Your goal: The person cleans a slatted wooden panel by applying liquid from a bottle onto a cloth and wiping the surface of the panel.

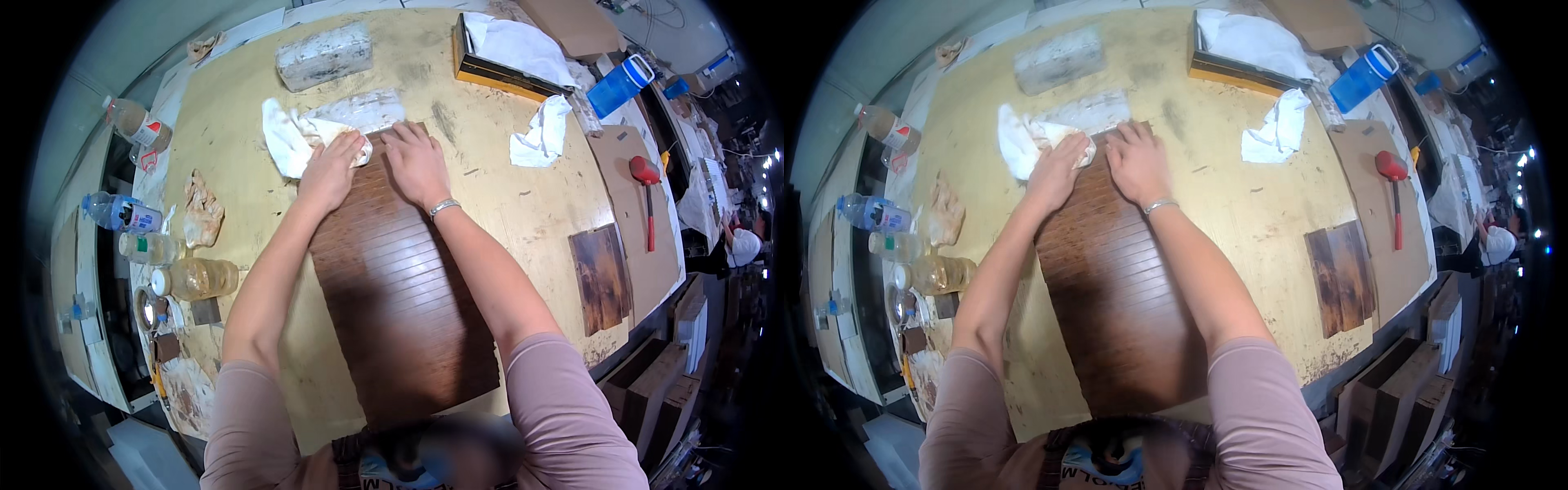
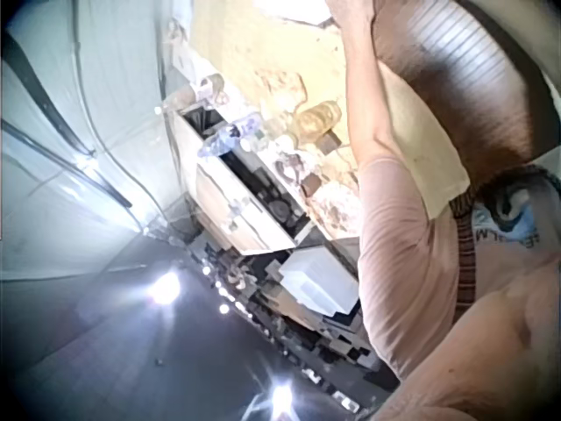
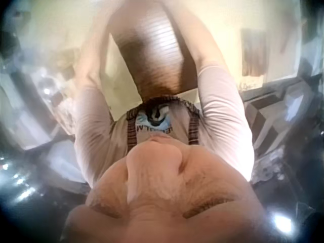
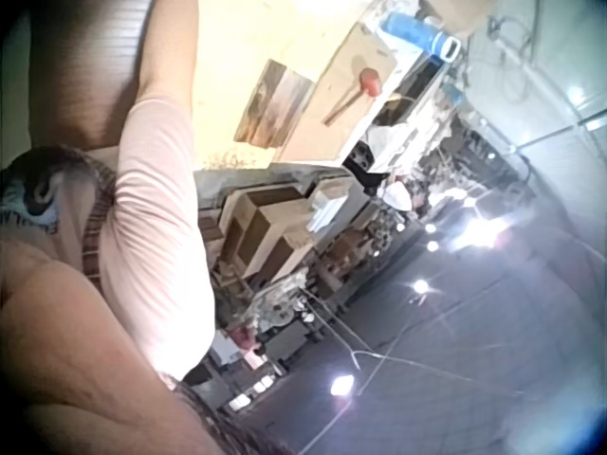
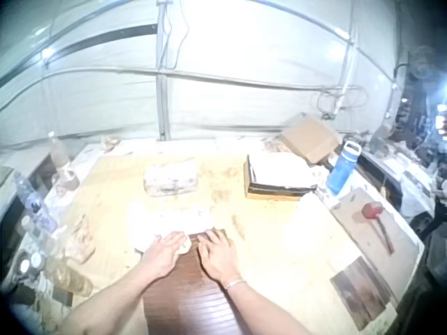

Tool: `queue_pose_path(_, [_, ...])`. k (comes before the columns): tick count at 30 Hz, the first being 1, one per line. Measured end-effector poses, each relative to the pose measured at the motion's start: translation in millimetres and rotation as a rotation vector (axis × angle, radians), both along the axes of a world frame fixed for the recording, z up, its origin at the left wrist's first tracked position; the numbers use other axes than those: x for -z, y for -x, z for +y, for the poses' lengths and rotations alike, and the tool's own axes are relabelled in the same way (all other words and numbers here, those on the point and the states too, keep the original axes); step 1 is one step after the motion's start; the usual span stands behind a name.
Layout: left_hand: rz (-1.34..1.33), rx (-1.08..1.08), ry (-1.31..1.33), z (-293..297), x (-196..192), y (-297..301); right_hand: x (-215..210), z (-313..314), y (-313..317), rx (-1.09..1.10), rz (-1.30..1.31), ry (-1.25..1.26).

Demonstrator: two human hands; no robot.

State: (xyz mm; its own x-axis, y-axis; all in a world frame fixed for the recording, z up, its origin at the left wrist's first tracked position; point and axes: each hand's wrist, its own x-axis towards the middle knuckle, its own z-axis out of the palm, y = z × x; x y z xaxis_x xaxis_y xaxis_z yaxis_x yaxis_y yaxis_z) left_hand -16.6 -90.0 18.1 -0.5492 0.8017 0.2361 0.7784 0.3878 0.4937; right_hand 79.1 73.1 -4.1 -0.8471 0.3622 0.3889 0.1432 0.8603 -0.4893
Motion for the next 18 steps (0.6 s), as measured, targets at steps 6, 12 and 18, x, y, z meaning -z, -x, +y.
queue_pose_path(6, [0.095,0.275,0.12,-6,2,-50,5,13,-3,0.038,0.014,-0.021])
queue_pose_path(12, [0.179,0.036,0.209,16,-5,-28,-4,5,1,-0.031,-0.029,0.053])
queue_pose_path(18, [0.079,0.062,0.18,-38,0,-27,22,57,7,-0.009,0.108,0.337])
